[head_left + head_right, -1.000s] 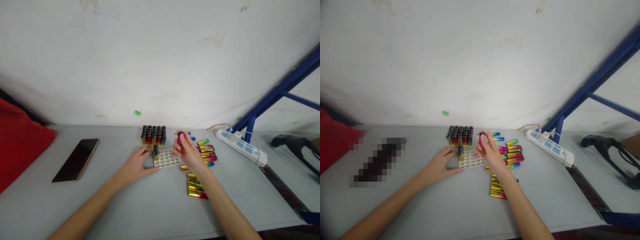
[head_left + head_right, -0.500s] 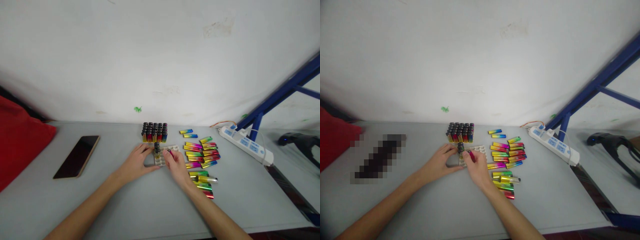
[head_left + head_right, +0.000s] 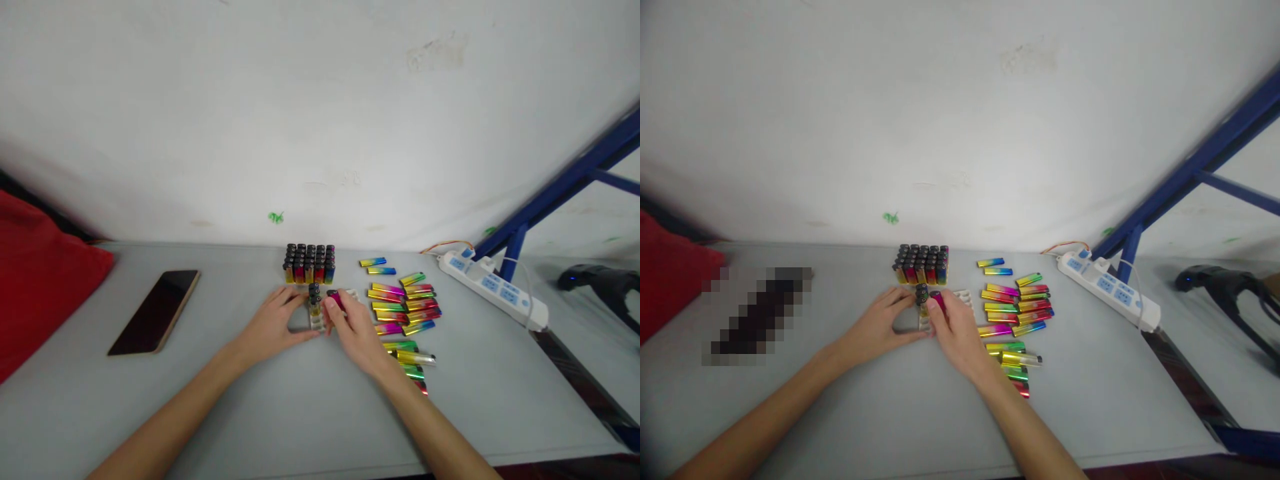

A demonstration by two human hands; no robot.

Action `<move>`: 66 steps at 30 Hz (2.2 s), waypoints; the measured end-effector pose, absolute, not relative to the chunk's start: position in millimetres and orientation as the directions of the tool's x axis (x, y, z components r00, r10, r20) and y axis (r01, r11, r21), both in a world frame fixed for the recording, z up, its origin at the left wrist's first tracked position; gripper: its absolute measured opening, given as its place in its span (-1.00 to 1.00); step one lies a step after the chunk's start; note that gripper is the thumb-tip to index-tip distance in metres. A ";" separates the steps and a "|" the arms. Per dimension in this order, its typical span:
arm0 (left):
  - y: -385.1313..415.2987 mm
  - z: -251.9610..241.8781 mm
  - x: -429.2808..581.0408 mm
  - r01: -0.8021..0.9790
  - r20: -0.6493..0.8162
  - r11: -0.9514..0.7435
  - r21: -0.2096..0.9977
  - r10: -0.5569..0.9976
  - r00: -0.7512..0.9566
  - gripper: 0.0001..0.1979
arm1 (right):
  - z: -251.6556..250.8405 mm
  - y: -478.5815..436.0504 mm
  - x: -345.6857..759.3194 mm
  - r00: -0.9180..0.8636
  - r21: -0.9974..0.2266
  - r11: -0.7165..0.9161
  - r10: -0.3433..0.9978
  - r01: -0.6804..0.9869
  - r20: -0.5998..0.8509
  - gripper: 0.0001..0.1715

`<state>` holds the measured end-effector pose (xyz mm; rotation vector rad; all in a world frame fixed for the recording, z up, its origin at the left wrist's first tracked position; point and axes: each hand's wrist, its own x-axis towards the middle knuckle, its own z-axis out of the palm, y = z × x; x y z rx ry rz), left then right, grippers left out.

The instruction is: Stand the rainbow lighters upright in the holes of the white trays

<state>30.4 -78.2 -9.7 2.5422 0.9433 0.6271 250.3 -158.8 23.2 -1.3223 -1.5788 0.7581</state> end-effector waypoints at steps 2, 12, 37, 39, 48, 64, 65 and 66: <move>-78.8 -9.2 30.6 0.517 0.277 -0.712 0.475 0.679 0.680 -0.38 | 23.9 -160.1 255.8 -0.075 -0.780 0.343 0.930 0.523 0.359 -0.47; -80.4 -9.9 31.4 0.525 0.269 -0.699 0.485 0.691 0.671 -0.39 | 14.6 -158.5 270.3 -0.272 -0.604 0.383 0.923 0.699 0.271 -0.77; -77.3 -12.0 33.6 0.527 0.283 -0.716 0.458 0.680 0.677 -0.48 | 24.4 -159.0 229.4 -0.168 -0.047 0.182 0.963 0.982 0.213 -0.67; -76.9 -12.3 33.6 0.527 0.280 -0.715 0.460 0.680 0.678 -0.47 | 21.9 -157.3 227.7 -0.165 -0.056 0.179 0.968 0.982 0.189 -0.69; -76.4 -14.7 32.0 0.538 0.290 -0.715 0.447 0.684 0.669 -0.36 | 51.2 -173.6 297.2 -0.184 -0.222 0.220 0.968 0.950 0.168 -0.72; -76.5 -12.7 31.1 0.541 0.283 -0.711 0.449 0.688 0.669 -0.35 | 9.8 -97.2 432.5 -0.085 -0.191 0.118 0.981 0.974 0.173 -0.65; -76.6 -12.7 30.9 0.539 0.286 -0.713 0.449 0.686 0.669 -0.35 | 10.9 -94.4 431.8 -0.089 -0.187 0.116 0.985 0.976 0.146 -0.67; -76.7 -12.8 30.7 0.537 0.288 -0.714 0.450 0.685 0.669 -0.35 | 12.2 -92.5 431.4 -0.093 -0.182 0.115 0.988 0.976 0.125 -0.69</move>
